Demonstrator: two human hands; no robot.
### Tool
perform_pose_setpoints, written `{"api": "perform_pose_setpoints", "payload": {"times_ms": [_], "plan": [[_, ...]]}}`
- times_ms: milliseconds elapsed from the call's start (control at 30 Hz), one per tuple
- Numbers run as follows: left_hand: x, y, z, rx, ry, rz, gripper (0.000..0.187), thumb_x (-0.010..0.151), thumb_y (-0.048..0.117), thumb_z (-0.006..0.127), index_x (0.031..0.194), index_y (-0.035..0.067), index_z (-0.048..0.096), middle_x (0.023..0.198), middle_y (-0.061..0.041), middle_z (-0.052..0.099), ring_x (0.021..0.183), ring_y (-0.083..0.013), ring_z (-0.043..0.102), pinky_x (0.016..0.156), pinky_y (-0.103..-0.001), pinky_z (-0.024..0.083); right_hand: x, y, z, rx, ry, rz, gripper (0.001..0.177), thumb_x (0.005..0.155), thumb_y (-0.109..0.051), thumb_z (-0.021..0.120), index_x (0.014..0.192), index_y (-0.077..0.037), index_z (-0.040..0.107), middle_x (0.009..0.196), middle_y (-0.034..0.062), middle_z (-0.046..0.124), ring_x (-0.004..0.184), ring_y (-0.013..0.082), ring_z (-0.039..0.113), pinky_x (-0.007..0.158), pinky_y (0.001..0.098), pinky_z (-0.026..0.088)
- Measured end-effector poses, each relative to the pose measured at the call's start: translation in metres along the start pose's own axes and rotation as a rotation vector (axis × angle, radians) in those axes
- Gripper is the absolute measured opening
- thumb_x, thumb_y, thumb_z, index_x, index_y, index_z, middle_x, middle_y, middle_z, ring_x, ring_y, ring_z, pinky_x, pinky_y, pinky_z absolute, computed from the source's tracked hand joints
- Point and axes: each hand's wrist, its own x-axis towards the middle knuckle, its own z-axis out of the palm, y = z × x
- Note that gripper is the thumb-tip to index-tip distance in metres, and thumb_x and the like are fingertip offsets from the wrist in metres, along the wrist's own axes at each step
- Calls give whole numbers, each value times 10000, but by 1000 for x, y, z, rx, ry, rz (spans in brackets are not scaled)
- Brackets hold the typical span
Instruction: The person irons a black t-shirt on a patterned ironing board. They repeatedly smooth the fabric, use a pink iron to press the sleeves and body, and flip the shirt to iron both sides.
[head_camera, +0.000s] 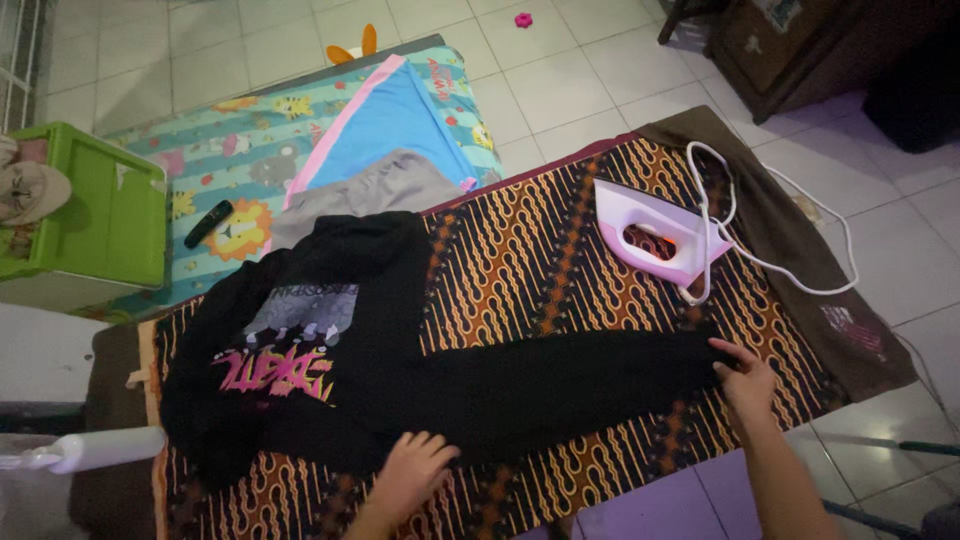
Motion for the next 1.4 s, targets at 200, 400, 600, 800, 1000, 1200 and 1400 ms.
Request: {"api": "perform_pose_setpoints", "payload": {"times_ms": [200,400,600,800,1000,1200,1400], "plan": [[40,27,29,-144,-90,2,110,925,199,730,1008,133,703,948,-41,655,949,-249,612,844,-397,469,13,16,-3,-98,75,-168,327,865,111,723,1160,-30,715,1097,60,708,993,126,642,891,227,491],[82,39,-11,-142,-167,31,173,947,255,716,1040,114,683,990,-66,634,986,-268,588,847,-416,462,33,27,-10,-73,3,-64,429,775,123,630,1146,-74,717,1010,32,696,936,127,635,848,261,479],[196,52,-11,48,303,-138,596,811,213,740,1367,99,560,1303,-115,606,1233,-328,501,1031,-479,360,58,25,-5,-139,-92,-200,246,802,28,799,1012,-48,694,906,0,682,840,92,621,774,247,491],[250,48,4,-36,67,-490,223,886,293,749,1062,164,704,1095,-25,701,1130,-260,598,977,-487,377,23,-62,19,-274,234,-191,222,881,52,733,1072,-47,675,924,44,673,801,181,626,684,361,478],[252,38,12,-177,266,-513,178,872,274,750,964,123,729,967,-75,722,986,-299,656,902,-492,383,5,-144,81,-596,21,-872,266,815,155,628,1015,-14,672,1111,174,671,1066,372,660,934,443,529],[251,33,3,-217,255,-544,196,876,297,752,914,105,748,888,-95,754,895,-310,690,889,-473,415,68,-135,127,-852,-199,-1017,442,776,59,581,1208,-40,574,1121,237,612,1060,442,619,913,480,508],[245,30,-9,-219,220,-572,183,879,290,747,867,108,734,888,-71,755,903,-294,691,898,-479,408,121,-128,124,-1183,-387,-855,417,925,-47,541,1338,-97,568,1018,238,605,932,414,625,820,489,513]]}}
